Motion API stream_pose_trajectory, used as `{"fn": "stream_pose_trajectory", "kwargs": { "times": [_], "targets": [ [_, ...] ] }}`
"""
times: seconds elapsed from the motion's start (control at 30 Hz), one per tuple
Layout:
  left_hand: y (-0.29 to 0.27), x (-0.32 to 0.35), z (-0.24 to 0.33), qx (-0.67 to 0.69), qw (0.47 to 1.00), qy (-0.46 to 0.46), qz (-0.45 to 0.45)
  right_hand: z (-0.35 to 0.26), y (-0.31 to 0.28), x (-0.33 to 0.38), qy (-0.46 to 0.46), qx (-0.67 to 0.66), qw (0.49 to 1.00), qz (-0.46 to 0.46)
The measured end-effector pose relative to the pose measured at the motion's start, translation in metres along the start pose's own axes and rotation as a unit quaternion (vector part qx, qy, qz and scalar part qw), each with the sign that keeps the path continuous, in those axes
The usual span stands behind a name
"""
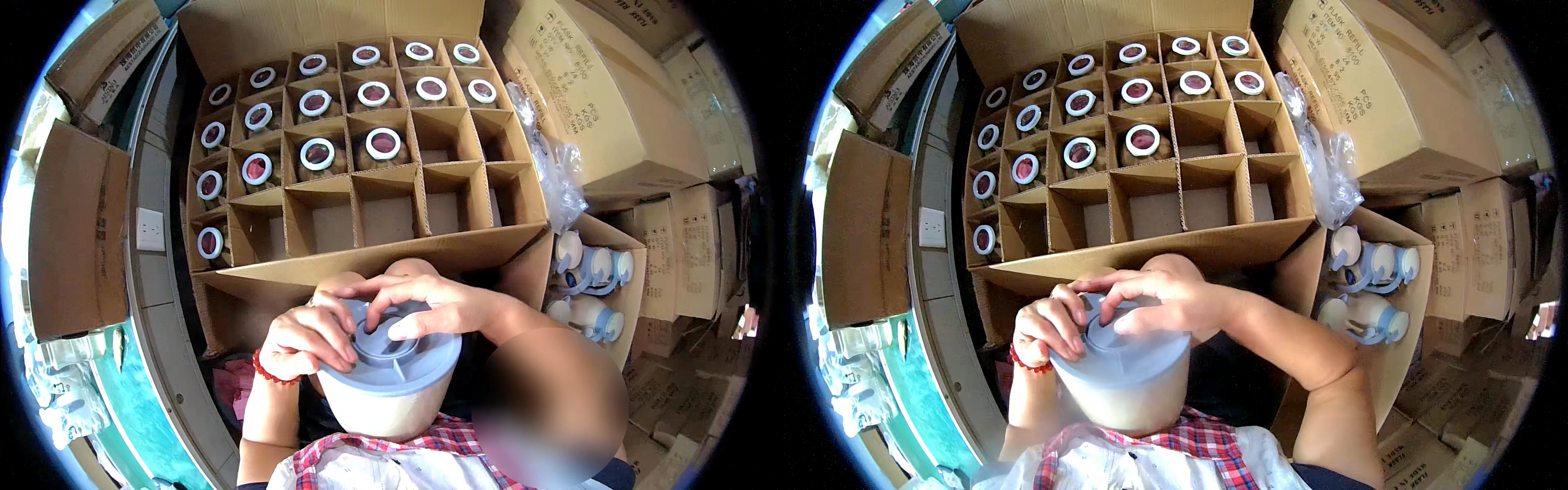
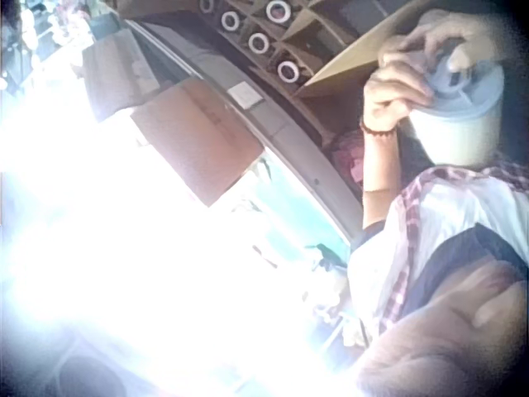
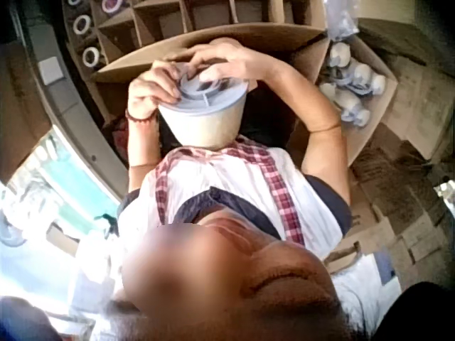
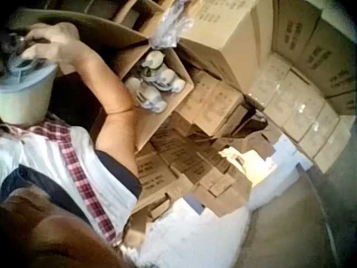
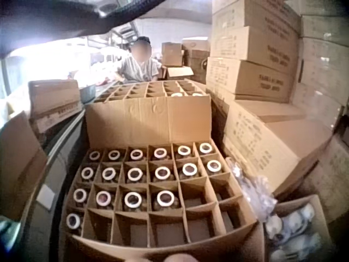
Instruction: The person assembles small containers by inserting a metal component into a beige plastic body, then securing a gray lid. They repeat this process for multiple units, placing finished items into a cardboard box.
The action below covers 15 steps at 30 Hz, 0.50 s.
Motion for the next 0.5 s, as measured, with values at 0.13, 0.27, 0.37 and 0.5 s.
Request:
{"fn": "stream_pose_trajectory", "kwargs": {
  "times": [0.13,0.27,0.37,0.5],
  "targets": [
    [0.008,0.0,0.007,0.0,0.998,-0.039,0.047,-0.006,-0.004,0.001,0.032,0.132,0.99,-0.037],
    [0.023,0.003,0.024,-0.061,0.99,-0.071,0.104,-0.034,-0.008,-0.006,0.041,0.272,0.957,-0.094],
    [0.043,0.002,0.05,-0.25,0.962,-0.029,0.108,-0.05,0.007,-0.01,0.137,0.397,0.902,-0.096],
    [0.084,-0.001,0.075,-0.447,0.886,0.015,0.118,-0.055,0.027,-0.016,0.19,0.495,0.846,-0.058]
  ]
}}
Point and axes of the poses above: each hand's wrist, its own x-axis away from the middle knuckle, its own y-axis out of the palm, z = x × y, the point moved 3 cm from there along -x, towards the middle knuckle, and after that the axes turned 7 degrees about -y, right-handed, at the moved point
